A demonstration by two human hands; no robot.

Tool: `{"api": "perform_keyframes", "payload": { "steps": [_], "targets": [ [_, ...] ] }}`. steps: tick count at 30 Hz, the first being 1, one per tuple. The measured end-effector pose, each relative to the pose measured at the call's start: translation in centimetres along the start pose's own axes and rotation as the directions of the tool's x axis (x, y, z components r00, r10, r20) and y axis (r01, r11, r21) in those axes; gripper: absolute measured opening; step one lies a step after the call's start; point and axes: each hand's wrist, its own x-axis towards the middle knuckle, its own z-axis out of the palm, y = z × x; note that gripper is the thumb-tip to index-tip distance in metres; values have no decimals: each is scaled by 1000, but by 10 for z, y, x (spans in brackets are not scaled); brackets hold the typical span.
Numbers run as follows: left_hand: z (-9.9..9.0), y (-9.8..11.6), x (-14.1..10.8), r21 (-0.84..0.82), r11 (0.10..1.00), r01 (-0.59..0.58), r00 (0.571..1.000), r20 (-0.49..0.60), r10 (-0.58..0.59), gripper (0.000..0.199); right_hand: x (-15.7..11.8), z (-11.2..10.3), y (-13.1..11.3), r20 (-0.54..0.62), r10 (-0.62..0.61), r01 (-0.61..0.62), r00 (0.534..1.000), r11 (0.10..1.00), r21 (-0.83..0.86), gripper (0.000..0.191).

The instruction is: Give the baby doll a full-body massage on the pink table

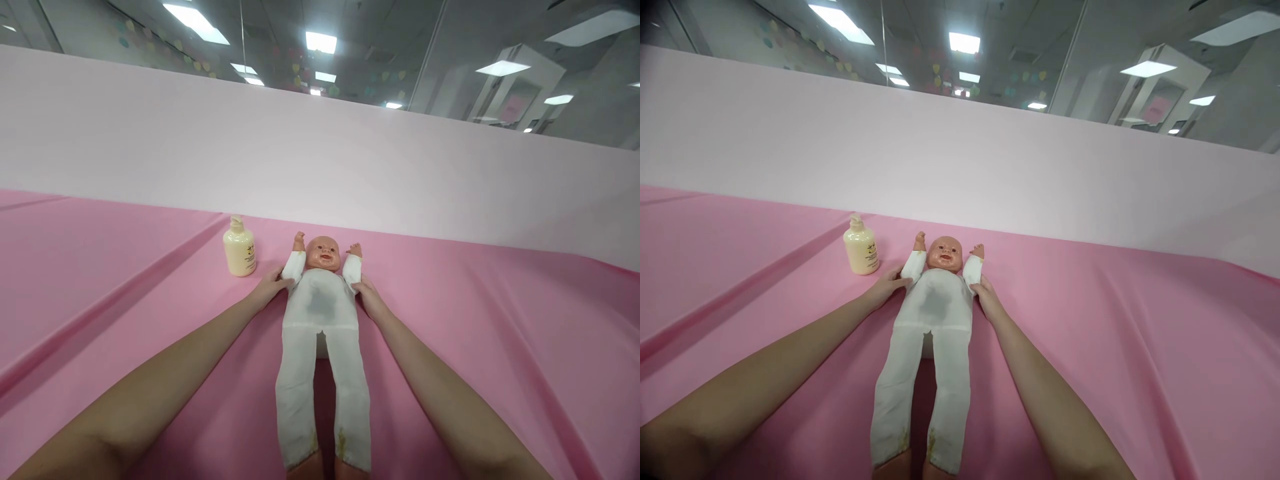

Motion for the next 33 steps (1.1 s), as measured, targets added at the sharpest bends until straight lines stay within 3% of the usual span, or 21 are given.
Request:
{"api": "perform_keyframes", "payload": {
  "steps": [5,10,16,20,26,33],
  "targets": [
    [3,2,0,-57,996,-64,996,54,67,56,1,0,-5,43,2,-2,999,1000,-7,51],
    [3,2,0,-66,994,-81,992,86,87,46,-3,7,-14,85,-6,6,996,1000,9,46],
    [-2,-5,2,-67,998,3,1000,28,-1,30,-2,6,-8,65,-35,32,997,998,45,18],
    [-4,-6,2,-45,999,7,1000,17,-6,33,2,1,-1,45,10,-12,999,999,53,26],
    [0,0,-1,-44,999,-24,1000,12,24,34,0,3,-5,43,-21,19,999,998,55,35],
    [3,7,-5,-32,999,-30,1000,-8,30,35,-4,6,-9,51,-32,31,998,999,23,34]
  ]
}}
